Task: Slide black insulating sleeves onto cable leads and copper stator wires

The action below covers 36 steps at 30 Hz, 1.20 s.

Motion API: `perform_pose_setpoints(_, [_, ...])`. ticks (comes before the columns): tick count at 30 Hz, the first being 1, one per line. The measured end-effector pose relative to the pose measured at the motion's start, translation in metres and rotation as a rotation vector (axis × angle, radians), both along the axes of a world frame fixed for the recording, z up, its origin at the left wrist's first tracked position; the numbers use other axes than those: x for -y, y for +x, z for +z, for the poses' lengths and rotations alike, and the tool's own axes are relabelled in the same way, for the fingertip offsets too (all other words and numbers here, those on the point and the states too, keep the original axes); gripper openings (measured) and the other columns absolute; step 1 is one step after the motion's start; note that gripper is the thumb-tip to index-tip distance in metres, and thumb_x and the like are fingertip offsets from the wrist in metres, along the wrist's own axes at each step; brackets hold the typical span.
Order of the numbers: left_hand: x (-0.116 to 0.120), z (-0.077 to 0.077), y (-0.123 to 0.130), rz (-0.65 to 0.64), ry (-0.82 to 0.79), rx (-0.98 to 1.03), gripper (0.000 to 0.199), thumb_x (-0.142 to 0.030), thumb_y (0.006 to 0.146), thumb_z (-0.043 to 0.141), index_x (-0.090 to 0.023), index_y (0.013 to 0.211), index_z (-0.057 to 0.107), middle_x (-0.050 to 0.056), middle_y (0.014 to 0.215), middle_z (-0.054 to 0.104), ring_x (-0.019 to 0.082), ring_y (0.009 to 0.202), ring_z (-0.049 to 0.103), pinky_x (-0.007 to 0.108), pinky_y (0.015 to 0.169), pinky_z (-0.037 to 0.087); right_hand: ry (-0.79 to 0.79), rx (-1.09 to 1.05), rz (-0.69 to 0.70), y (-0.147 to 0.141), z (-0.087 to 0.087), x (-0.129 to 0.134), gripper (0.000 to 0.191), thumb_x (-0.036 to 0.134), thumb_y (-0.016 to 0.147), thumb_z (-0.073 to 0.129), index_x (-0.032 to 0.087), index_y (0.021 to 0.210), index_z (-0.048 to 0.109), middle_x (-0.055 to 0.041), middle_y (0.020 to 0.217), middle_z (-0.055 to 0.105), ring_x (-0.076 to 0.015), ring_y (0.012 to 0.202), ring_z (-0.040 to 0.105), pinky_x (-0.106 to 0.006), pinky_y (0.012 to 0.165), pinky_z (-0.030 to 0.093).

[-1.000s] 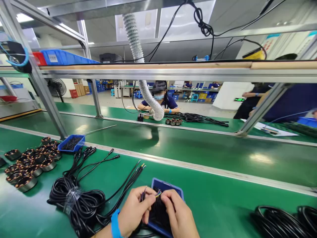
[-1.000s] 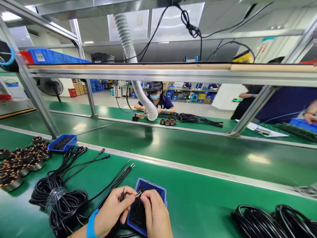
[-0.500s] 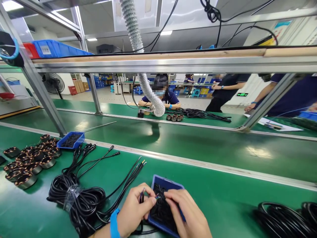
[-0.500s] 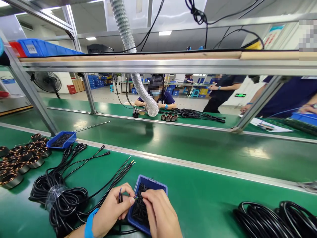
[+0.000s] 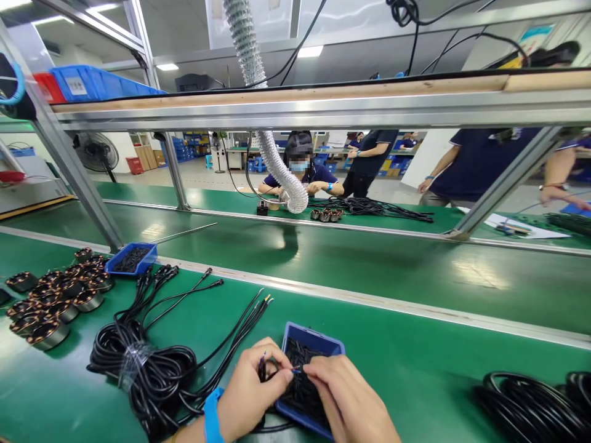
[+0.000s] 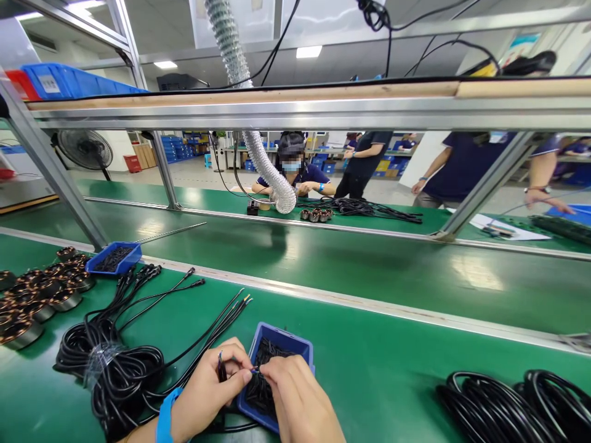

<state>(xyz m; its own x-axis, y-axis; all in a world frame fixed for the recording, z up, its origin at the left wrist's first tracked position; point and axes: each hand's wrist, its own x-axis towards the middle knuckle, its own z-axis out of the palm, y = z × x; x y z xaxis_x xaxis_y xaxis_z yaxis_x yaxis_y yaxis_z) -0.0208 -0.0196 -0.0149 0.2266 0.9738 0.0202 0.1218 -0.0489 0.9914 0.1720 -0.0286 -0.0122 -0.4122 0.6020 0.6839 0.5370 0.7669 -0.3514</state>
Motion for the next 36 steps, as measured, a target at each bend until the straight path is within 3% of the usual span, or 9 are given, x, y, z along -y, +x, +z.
perform_pose_setpoints(11, [-0.005, 0.007, -0.004, -0.059, 0.033, -0.089, 0.01, -0.021, 0.078, 0.066, -0.016, 0.074, 0.074, 0.001, 0.073, 0.053, 0.014, 0.068, 0.047, 0.026, 0.062, 0.033, -0.166, -0.029, -0.017, -0.001, 0.001, 0.0, 0.022, 0.007, 0.096, 0.042, 0.024, 0.097, 0.055, -0.0013, 0.08, 0.064, -0.0135, 0.069, 0.064, -0.021, 0.063, 0.054])
perform_pose_setpoints(18, [-0.004, 0.008, -0.004, -0.016, 0.031, -0.089, 0.012, -0.024, 0.078, 0.065, -0.015, 0.072, 0.071, -0.001, 0.071, 0.049, 0.011, 0.061, 0.046, 0.024, 0.059, 0.034, -0.108, -0.035, 0.0, -0.006, -0.001, 0.001, 0.021, 0.005, 0.096, 0.043, 0.023, 0.102, 0.052, -0.0038, 0.087, 0.066, -0.0149, 0.076, 0.064, -0.024, 0.07, 0.055])
perform_pose_setpoints(24, [-0.005, 0.001, -0.004, -0.049, -0.089, 0.038, 0.02, -0.035, 0.078, 0.065, -0.015, 0.075, 0.065, -0.003, 0.07, 0.049, 0.006, 0.042, 0.041, 0.023, 0.044, 0.029, 0.009, -0.022, 0.0, -0.01, -0.001, 0.001, 0.023, 0.001, 0.094, 0.043, 0.021, 0.101, 0.052, -0.0063, 0.089, 0.069, -0.017, 0.079, 0.065, -0.026, 0.07, 0.055])
perform_pose_setpoints(28, [-0.003, 0.001, -0.002, 0.001, -0.053, 0.018, 0.017, -0.032, 0.078, 0.066, -0.015, 0.074, 0.066, -0.002, 0.072, 0.049, 0.008, 0.048, 0.046, 0.022, 0.048, 0.032, 0.043, 0.011, -0.019, -0.012, -0.004, 0.002, 0.021, 0.003, 0.094, 0.043, 0.022, 0.098, 0.054, -0.0056, 0.086, 0.07, -0.0173, 0.075, 0.067, -0.025, 0.067, 0.055])
perform_pose_setpoints(32, [0.0, 0.003, 0.0, 0.059, 0.047, -0.074, 0.007, -0.019, 0.075, 0.066, -0.016, 0.072, 0.07, -0.001, 0.071, 0.05, 0.011, 0.062, 0.051, 0.022, 0.058, 0.037, -0.133, -0.071, -0.15, -0.015, -0.009, 0.004, 0.013, 0.011, 0.095, 0.05, 0.023, 0.098, 0.055, -0.0016, 0.083, 0.068, -0.0141, 0.07, 0.068, -0.021, 0.065, 0.056])
perform_pose_setpoints(36, [0.001, 0.0, 0.001, 0.054, -0.019, -0.019, 0.011, -0.025, 0.078, 0.065, -0.015, 0.076, 0.07, -0.001, 0.075, 0.05, 0.008, 0.051, 0.046, 0.022, 0.049, 0.033, -0.218, -0.156, -0.179, -0.019, -0.014, 0.005, 0.01, 0.017, 0.095, 0.055, 0.025, 0.098, 0.059, 0.0007, 0.083, 0.07, -0.0124, 0.07, 0.07, -0.019, 0.066, 0.057])
